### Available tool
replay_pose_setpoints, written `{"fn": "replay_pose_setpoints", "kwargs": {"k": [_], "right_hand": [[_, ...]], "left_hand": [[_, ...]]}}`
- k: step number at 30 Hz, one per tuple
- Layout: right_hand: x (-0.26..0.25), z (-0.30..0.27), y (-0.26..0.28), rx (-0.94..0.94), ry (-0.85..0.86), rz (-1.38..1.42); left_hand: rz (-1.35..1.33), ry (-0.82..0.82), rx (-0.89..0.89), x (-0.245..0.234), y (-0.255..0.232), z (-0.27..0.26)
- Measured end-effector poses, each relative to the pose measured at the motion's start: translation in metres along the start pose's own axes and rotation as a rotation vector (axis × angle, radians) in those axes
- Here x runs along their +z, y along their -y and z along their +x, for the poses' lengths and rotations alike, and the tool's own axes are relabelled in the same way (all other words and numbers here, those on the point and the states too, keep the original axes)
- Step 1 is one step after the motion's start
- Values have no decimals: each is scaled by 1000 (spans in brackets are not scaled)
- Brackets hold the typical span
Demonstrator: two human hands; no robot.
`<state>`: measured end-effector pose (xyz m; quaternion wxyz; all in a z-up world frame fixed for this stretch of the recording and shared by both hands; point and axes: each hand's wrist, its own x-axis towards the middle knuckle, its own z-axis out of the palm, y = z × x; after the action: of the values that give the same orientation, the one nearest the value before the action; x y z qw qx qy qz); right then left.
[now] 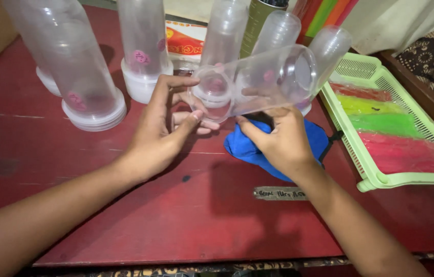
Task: Cleaning clear plastic cups one by one using a blue cloth on a work surface
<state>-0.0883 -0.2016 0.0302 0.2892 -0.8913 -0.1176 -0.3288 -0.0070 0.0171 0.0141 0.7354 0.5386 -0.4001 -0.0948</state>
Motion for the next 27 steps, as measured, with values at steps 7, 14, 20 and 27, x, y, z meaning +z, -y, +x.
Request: {"fn": "replay_pose_setpoints", "kwargs": {"k": [7, 14, 20, 27], "right_hand": [[-1, -1, -1, -2, -36, -64], [2, -4, 15, 7, 97, 22], [4, -5, 33, -182, 129, 8], [-2, -3, 43, -255, 160, 143]], "left_hand": [[-107, 29, -33, -4, 9, 0], [-121, 13, -130, -2, 6, 0], [-83, 74, -39, -1, 2, 0], [-97, 24, 22, 1, 2, 0]]}}
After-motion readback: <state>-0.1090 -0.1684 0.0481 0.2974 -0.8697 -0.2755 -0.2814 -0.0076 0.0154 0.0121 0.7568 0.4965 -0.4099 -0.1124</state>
